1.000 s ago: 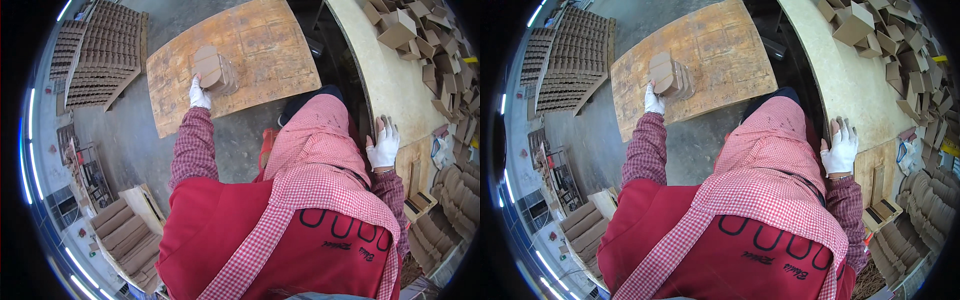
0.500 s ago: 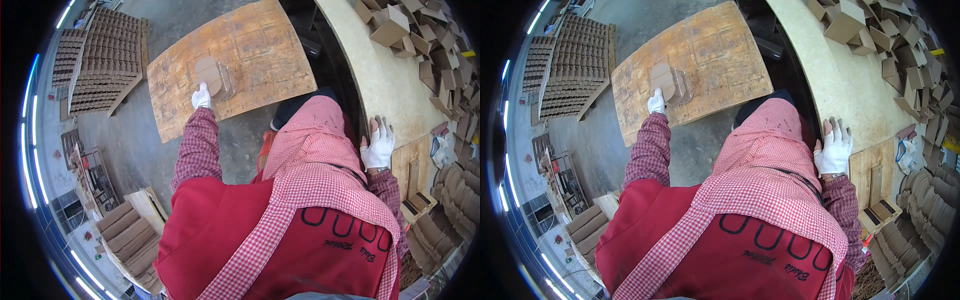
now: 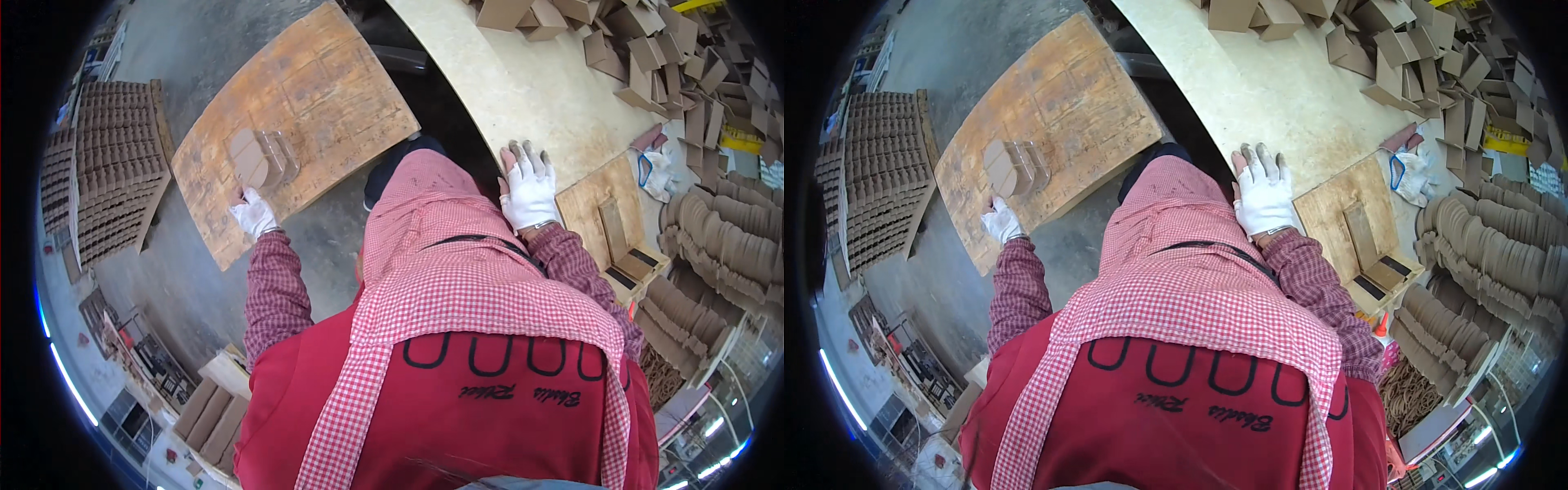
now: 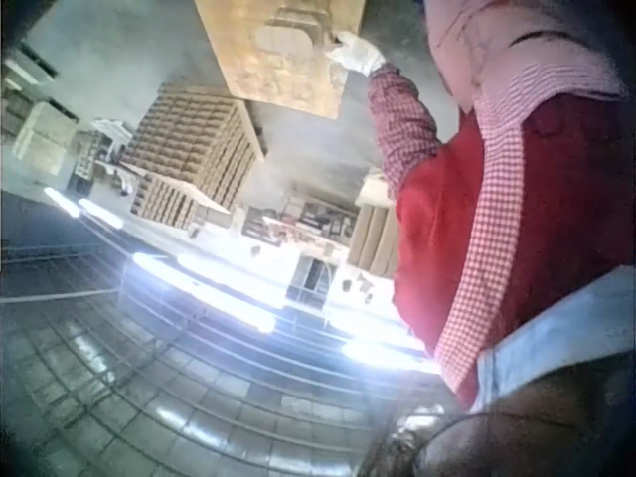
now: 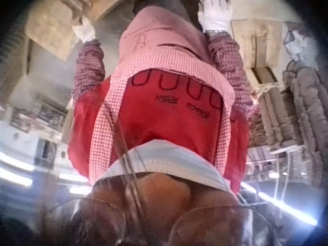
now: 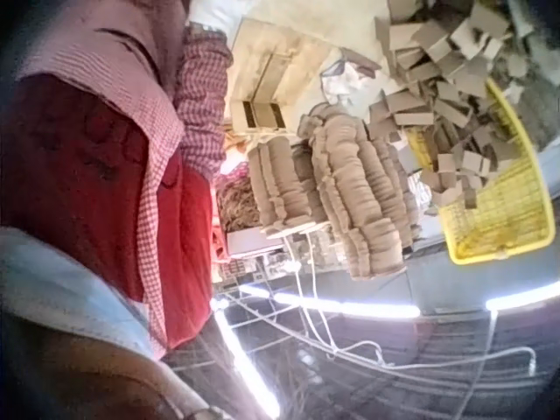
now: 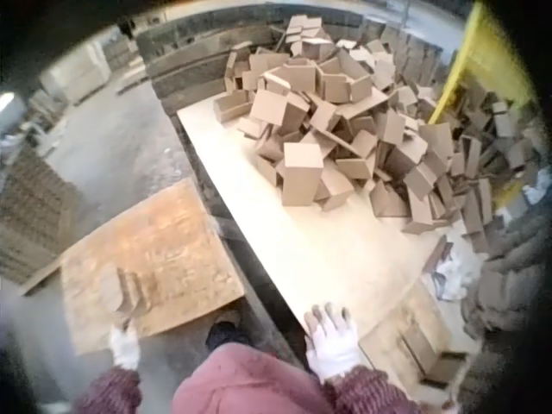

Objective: Assemble cardboard packaging components using glue and rubber bands, then pack items into boxes

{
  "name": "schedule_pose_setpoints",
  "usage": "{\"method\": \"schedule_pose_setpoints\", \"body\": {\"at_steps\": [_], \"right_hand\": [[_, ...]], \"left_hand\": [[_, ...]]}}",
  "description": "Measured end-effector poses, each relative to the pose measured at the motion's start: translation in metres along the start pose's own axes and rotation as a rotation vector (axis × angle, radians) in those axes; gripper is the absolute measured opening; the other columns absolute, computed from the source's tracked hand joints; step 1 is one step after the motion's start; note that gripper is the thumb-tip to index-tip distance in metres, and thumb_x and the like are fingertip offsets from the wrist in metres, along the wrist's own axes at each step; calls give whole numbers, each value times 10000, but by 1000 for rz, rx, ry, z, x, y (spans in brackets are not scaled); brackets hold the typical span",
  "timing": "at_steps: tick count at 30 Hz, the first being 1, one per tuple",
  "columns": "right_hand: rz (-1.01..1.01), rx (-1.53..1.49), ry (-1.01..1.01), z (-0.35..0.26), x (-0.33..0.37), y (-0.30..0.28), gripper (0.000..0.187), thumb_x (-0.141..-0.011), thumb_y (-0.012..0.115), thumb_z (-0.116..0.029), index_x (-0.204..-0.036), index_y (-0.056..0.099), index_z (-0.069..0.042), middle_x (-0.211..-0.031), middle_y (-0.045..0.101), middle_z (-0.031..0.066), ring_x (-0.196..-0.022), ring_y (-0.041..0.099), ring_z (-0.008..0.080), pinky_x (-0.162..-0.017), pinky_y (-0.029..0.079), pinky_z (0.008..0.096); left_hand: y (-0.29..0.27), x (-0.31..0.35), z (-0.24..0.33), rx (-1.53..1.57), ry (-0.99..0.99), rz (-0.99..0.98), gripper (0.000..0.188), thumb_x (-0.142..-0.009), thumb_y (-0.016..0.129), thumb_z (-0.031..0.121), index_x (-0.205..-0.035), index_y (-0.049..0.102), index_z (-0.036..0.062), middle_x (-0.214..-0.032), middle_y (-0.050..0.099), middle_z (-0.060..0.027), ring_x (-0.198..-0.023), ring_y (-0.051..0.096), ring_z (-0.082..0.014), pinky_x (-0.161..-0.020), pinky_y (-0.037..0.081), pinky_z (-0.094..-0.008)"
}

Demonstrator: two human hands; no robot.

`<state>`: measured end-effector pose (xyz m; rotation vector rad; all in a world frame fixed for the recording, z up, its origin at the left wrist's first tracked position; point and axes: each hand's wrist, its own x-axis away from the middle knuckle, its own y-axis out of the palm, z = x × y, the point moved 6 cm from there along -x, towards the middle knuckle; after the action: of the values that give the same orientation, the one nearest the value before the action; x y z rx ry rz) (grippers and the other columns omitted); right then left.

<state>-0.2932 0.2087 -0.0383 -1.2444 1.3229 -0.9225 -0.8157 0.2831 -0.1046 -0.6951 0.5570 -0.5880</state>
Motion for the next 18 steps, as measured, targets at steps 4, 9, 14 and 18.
{"method": "schedule_pose_setpoints", "body": {"at_steps": [4,9,14,18], "right_hand": [[12,-22,8,0,1,2,584,-707,610,-138,-1263,439,-93,-1310,452,107,-1237,402,313,-1035,280,479],[9,-48,24,12,9,12,583,-697,619,-127,-1255,456,-100,-1306,464,98,-1226,421,309,-1032,291,472],[-17,-15,43,5,0,6,579,-710,610,-127,-1269,459,-115,-1309,472,88,-1222,431,303,-1022,312,449],[55,61,-5,1,4,-3,577,-708,607,-124,-1267,462,-121,-1296,483,90,-1211,441,307,-1020,316,435]], "left_hand": [[4,37,33,-34,183,-206,265,-868,540,251,-993,604,28,-921,607,-126,-817,557,-264,-747,446,-338],[10,93,41,4,270,-451,247,-853,557,239,-994,602,41,-901,597,-118,-804,564,-256,-746,451,-336],[-33,170,16,-116,269,-638,171,-806,597,187,-920,612,60,-883,587,-93,-772,573,-256,-717,465,-331],[-35,200,3,-166,289,-816,168,-791,614,191,-908,616,70,-894,591,-86,-786,582,-259,-696,468,-331]]}}
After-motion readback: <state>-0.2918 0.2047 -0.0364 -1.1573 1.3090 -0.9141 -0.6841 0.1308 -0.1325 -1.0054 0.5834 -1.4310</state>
